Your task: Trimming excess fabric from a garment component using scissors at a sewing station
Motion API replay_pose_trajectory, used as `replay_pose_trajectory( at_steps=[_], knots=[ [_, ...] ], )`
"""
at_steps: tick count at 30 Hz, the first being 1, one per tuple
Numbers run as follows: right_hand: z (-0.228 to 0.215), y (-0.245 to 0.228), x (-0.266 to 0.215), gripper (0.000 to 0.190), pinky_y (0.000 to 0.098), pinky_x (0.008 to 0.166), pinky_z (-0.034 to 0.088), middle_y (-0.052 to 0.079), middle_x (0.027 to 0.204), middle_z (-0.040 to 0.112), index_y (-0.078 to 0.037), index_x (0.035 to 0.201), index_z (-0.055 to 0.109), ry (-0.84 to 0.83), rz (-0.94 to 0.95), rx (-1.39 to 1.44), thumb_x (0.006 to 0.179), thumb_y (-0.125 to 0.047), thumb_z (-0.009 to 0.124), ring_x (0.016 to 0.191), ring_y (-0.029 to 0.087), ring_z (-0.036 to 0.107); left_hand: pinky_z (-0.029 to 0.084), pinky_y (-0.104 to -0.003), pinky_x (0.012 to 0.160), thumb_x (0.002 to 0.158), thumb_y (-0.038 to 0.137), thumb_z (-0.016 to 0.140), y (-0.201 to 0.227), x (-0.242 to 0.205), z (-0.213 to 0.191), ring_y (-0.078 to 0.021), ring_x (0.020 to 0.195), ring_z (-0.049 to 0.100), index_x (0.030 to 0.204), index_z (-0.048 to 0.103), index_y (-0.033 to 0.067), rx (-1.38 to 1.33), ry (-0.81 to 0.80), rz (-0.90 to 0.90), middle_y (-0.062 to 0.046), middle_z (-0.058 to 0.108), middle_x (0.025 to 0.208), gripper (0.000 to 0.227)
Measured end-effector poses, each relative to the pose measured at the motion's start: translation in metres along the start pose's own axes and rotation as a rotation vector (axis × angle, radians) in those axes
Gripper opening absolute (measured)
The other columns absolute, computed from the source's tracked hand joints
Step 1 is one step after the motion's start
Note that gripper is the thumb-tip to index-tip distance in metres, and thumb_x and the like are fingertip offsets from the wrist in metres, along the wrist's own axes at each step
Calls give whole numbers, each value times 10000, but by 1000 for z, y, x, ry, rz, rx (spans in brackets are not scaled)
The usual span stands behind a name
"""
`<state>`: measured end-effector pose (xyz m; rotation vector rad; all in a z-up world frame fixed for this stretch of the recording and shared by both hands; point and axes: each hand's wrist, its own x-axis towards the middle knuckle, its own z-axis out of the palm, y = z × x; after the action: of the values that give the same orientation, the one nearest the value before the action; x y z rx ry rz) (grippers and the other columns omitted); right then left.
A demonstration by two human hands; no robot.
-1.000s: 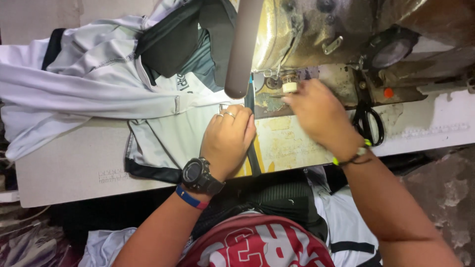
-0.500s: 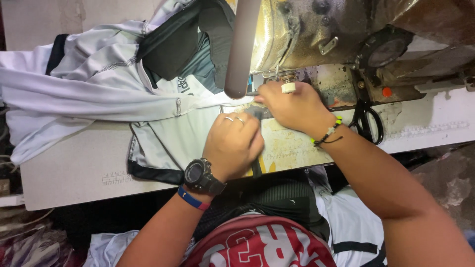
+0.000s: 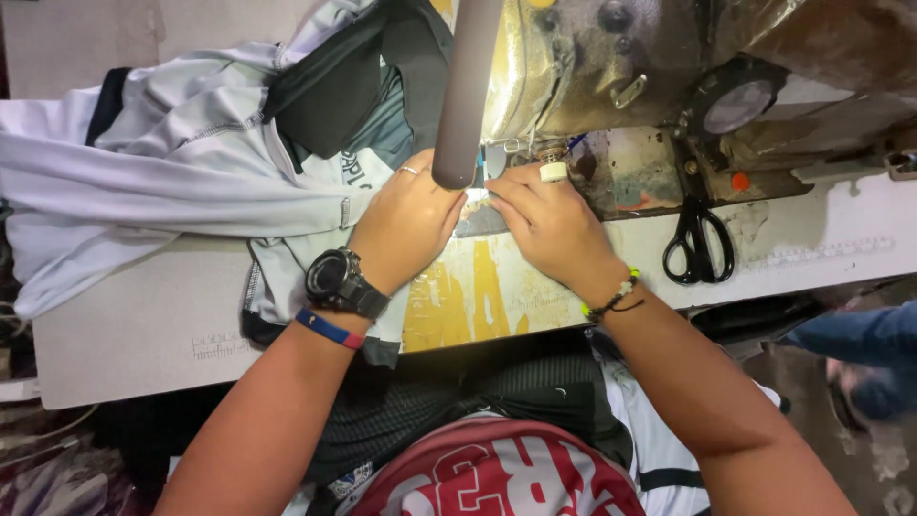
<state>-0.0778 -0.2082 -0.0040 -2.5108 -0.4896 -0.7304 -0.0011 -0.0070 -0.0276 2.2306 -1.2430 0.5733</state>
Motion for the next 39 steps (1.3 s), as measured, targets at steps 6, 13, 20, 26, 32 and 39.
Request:
replay_pose_trajectory(
  at_steps=[6, 13, 20, 26, 32, 39],
  knots=[
    [4, 6, -9, 196, 427, 925, 571, 70, 1070, 692, -120, 1155, 774, -39, -45, -101, 1009, -208, 678, 1052, 288, 683, 513, -432, 1021, 963, 123, 684, 6, 11, -17, -328, 1148, 636, 1029, 762, 58, -7, 27, 61, -119, 697, 943, 121],
    [7, 8, -10, 168, 415, 902, 547, 49, 1049, 662, -158, 1106, 772, -31, -99, -176, 998, -193, 649, 1037, 286, 668, 482, -460, 1104, 938, 95, 687, -1, 2, -5, -333, 1212, 599, 1061, 750, 70, -45, -16, 103, -97, 706, 1008, 141],
    [4, 6, -5, 202, 422, 861, 511, 21, 1053, 651, -219, 1138, 755, -64, -88, -308, 1010, -299, 622, 1049, 278, 659, 455, -481, 1127, 932, 104, 694, -9, 7, -2, -345, 1228, 592, 1044, 755, 74, -39, -6, 127, -99, 724, 1036, 131],
    [4, 5, -4, 266, 446, 824, 508, 14, 1083, 623, -236, 1190, 713, -133, -36, -379, 1013, -390, 587, 1071, 297, 663, 444, -454, 1148, 915, 132, 711, -19, 9, 2, -315, 1249, 587, 1006, 763, 82, 23, -21, 133, -81, 719, 1030, 116],
    [5, 9, -14, 300, 419, 810, 515, -5, 1090, 607, -234, 1210, 716, -74, -42, -404, 998, -405, 591, 1038, 262, 661, 440, -439, 1151, 929, 169, 679, -44, 8, 28, -314, 1246, 587, 988, 756, 78, 11, -5, 147, -77, 703, 1011, 133],
    [-101, -5, -27, 101, 438, 751, 518, 94, 911, 617, -77, 1023, 789, 177, -87, -236, 981, -111, 703, 826, 325, 630, 501, -421, 956, 851, 17, 576, -40, 43, -14, -351, 1092, 549, 925, 694, 52, -65, -80, 188, -73, 676, 1126, 144]
  ],
)
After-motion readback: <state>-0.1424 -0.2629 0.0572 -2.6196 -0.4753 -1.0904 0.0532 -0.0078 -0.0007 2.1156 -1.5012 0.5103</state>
